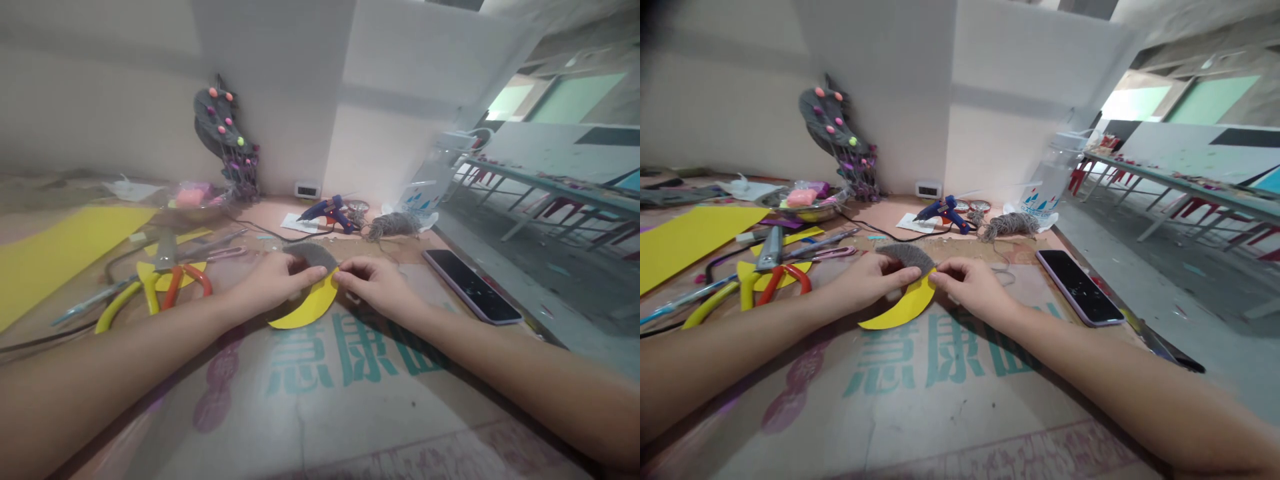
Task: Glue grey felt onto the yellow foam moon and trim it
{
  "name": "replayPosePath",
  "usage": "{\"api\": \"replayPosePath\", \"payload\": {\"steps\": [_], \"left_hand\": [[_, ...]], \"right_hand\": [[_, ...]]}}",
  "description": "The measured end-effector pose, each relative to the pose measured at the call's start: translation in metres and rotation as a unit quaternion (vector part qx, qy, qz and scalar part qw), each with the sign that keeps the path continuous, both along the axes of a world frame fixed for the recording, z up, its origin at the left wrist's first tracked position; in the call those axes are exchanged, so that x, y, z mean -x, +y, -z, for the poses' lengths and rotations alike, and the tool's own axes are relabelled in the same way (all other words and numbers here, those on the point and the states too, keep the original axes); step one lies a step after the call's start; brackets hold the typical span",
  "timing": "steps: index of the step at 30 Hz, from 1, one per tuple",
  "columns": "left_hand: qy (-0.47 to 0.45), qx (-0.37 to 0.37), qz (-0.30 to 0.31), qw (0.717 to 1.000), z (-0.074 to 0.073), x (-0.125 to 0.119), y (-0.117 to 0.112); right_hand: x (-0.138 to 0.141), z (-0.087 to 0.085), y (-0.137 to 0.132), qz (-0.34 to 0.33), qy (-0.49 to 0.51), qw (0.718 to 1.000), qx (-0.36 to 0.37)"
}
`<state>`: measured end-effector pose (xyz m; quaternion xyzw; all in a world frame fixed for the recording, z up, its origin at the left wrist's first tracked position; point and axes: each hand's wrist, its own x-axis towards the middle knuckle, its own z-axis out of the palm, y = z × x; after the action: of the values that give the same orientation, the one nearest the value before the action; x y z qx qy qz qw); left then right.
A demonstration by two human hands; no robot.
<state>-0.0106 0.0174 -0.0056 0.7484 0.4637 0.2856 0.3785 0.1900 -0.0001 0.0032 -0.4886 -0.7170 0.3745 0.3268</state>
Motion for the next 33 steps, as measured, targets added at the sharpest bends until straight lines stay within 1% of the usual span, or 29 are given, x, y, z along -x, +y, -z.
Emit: {"api": "replayPosePath", "payload": {"steps": [2,3,5,8,11,13,15,17,19,20,23,25,27,31,33], "left_hand": [[0.005,-0.001,-0.01,1.0,0.0,0.0,0.0],[0.004,0.0,-0.016,1.0,0.0,-0.001,0.0],[-0.001,0.002,-0.025,1.0,0.0,-0.001,-0.001],[-0.003,0.013,-0.026,1.0,0.0,-0.001,-0.002],[0.0,0.038,-0.025,0.999,0.0,-0.001,-0.001],[-0.001,0.043,-0.024,0.999,0.0,-0.001,0.0],[-0.001,0.043,-0.023,0.999,0.0,0.0,0.0],[0.0,0.04,-0.024,0.999,0.0,0.0,0.0],[0.003,0.038,-0.024,0.999,0.0,0.0,0.0],[0.003,0.036,-0.021,0.999,0.0,0.0,0.0],[0.001,0.021,-0.008,1.0,0.0,-0.001,0.001],[-0.002,-0.001,0.0,1.0,0.001,-0.001,0.002],[0.001,-0.012,0.007,1.0,0.002,-0.001,0.003],[-0.002,-0.026,0.017,1.0,0.003,-0.002,0.002],[-0.008,-0.027,0.018,0.999,0.002,-0.002,0.001]], "right_hand": [[-0.001,0.0,0.0,0.0,0.013,1.0,0.012],[-0.002,0.0,0.0,0.009,0.025,1.0,-0.001],[-0.005,-0.001,0.002,0.05,0.06,0.995,-0.066],[-0.014,-0.004,0.01,0.103,0.138,0.968,-0.183],[-0.023,-0.007,0.019,0.112,0.2,0.945,-0.234],[-0.027,-0.009,0.021,0.114,0.208,0.94,-0.245],[-0.026,-0.01,0.018,0.117,0.175,0.947,-0.243],[-0.022,-0.011,0.012,0.113,0.11,0.96,-0.23],[-0.018,-0.01,0.006,0.1,0.053,0.971,-0.209],[-0.015,-0.009,0.003,0.088,0.043,0.976,-0.195],[-0.009,-0.004,0.0,0.028,0.077,0.989,-0.126],[-0.007,0.0,0.0,-0.018,0.11,0.991,-0.068],[-0.006,0.003,0.0,-0.045,0.128,0.99,-0.027],[-0.003,0.004,0.0,-0.071,0.139,0.988,0.001],[-0.002,0.004,0.001,-0.071,0.123,0.99,0.012]]}}
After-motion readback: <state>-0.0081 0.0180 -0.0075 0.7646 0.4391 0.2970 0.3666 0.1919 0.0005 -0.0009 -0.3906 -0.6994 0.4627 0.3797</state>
